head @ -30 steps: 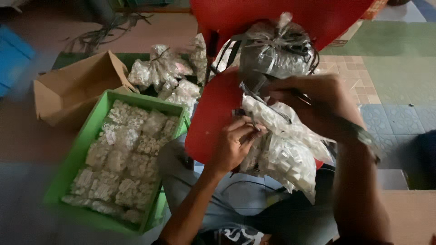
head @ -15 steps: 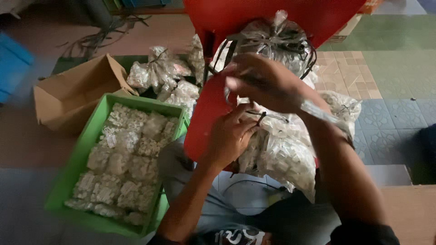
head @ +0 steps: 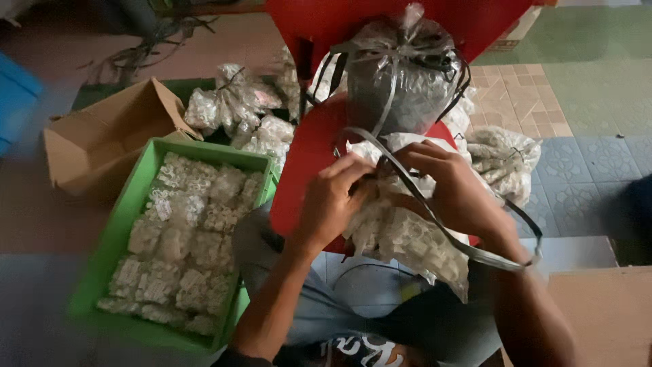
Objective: The person groups small white bags and ties them together with a black plastic strap using their hands.
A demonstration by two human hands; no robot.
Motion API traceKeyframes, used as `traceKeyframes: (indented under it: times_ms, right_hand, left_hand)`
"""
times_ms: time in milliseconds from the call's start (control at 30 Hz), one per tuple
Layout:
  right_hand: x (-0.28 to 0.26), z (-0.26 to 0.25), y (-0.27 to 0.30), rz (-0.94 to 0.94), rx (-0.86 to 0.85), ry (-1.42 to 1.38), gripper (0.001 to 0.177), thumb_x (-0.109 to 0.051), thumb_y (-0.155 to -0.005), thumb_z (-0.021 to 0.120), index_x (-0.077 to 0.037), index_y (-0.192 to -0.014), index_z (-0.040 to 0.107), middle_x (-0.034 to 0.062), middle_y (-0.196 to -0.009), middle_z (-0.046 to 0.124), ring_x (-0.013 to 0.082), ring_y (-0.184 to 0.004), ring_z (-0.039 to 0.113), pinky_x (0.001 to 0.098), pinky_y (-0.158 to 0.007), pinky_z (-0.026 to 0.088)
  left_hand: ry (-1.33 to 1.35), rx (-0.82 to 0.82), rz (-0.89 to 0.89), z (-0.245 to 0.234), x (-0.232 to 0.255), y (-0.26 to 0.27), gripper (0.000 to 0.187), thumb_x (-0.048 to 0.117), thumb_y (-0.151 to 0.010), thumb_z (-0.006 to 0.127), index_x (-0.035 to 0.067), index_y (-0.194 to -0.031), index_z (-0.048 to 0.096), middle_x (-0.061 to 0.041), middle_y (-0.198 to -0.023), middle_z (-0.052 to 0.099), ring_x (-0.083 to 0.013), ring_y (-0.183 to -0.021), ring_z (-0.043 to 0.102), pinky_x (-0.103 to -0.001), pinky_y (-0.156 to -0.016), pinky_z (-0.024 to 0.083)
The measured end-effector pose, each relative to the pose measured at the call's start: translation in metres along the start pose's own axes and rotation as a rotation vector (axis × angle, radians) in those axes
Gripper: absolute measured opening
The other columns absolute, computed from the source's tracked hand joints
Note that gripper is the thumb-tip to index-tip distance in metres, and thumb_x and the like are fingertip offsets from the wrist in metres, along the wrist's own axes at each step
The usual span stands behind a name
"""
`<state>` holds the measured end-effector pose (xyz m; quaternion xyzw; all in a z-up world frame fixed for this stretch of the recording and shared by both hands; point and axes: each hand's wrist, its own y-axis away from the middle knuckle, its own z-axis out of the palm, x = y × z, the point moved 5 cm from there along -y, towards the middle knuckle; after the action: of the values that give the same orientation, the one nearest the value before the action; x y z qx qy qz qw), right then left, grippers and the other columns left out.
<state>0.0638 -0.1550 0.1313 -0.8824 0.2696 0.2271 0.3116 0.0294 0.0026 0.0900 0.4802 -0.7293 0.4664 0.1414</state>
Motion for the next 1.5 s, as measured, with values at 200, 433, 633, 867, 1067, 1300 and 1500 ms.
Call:
traceKeyframes:
  times_ms: [200, 433, 633, 867, 1067, 1300, 1500]
  right_hand:
    - [0.002, 0.007, -0.004, -0.044, 0.086, -0.005, 0.012, -0.014, -0.081, 0.076, -0.008, -0.087, 0.067, 0.0071, -0.077, 0.064, 0.0287, -0.073, 0.059, 0.0364, -0.065, 0.050]
    - [0.006, 0.010, 0.001, -0.015, 0.072, 0.009, 0.014, -0.013, -0.082, 0.075, -0.006, -0.089, 0.065, 0.0095, -0.079, 0.064, 0.0318, -0.076, 0.060, 0.0421, -0.069, 0.050]
    - [-0.007, 0.011, 0.008, -0.068, 0.118, 0.005, 0.007, 0.000, -0.084, 0.068, -0.005, -0.088, 0.066, 0.0122, -0.083, 0.067, 0.0370, -0.078, 0.062, 0.0451, -0.073, 0.051]
    - [-0.005, 0.005, 0.019, -0.005, 0.076, -0.012, 0.017, 0.000, -0.082, 0.067, -0.004, -0.099, 0.066, 0.0155, -0.088, 0.067, 0.0436, -0.084, 0.063, 0.0512, -0.080, 0.050]
    - [-0.016, 0.001, 0.028, 0.036, 0.058, 0.079, 0.011, -0.003, -0.089, 0.065, -0.006, -0.100, 0.064, 0.0125, -0.089, 0.067, 0.0411, -0.085, 0.062, 0.0479, -0.082, 0.048]
    - [0.014, 0.009, 0.040, 0.202, 0.032, 0.027, 0.027, -0.014, -0.085, 0.069, -0.008, -0.110, 0.064, 0.0168, -0.093, 0.066, 0.0414, -0.093, 0.059, 0.0479, -0.080, 0.047]
    - [0.003, 0.004, 0.014, 0.192, 0.132, 0.022, 0.015, -0.015, -0.082, 0.078, -0.011, -0.096, 0.072, 0.0058, -0.072, 0.073, 0.0258, -0.067, 0.071, 0.0377, -0.067, 0.054]
  left_hand:
    - [0.270, 0.082, -0.060, -0.004, -0.003, 0.001, 0.010, 0.011, -0.096, 0.063, 0.008, -0.105, 0.067, -0.013, -0.093, 0.071, -0.0370, -0.096, 0.071, -0.043, -0.079, 0.057]
    - [0.257, -0.014, -0.052, -0.007, 0.005, 0.006, 0.017, 0.009, -0.091, 0.071, 0.008, -0.107, 0.068, -0.014, -0.097, 0.072, -0.0354, -0.096, 0.072, -0.046, -0.083, 0.057]
    - [-0.025, -0.065, -0.144, 0.014, 0.000, 0.017, 0.028, 0.022, -0.083, 0.076, 0.008, -0.107, 0.068, -0.018, -0.108, 0.070, -0.0420, -0.099, 0.068, -0.052, -0.080, 0.057]
    - [-0.171, -0.120, -0.002, 0.022, 0.004, 0.025, 0.026, 0.022, -0.089, 0.069, 0.009, -0.111, 0.067, -0.014, -0.102, 0.072, -0.0372, -0.086, 0.071, -0.048, -0.066, 0.059]
    - [-0.115, 0.043, -0.015, 0.026, 0.013, 0.021, 0.028, 0.022, -0.085, 0.073, 0.002, -0.105, 0.069, -0.021, -0.102, 0.070, -0.0425, -0.096, 0.069, -0.050, -0.079, 0.057]
    - [0.054, 0.045, 0.082, 0.030, 0.011, 0.009, 0.028, 0.011, -0.085, 0.070, 0.004, -0.112, 0.066, -0.022, -0.113, 0.069, -0.0464, -0.103, 0.066, -0.059, -0.090, 0.053]
    - [-0.018, 0.005, 0.012, 0.017, 0.006, 0.018, 0.012, 0.011, -0.084, 0.070, 0.008, -0.095, 0.073, -0.014, -0.089, 0.072, -0.0365, -0.091, 0.071, -0.046, -0.084, 0.056]
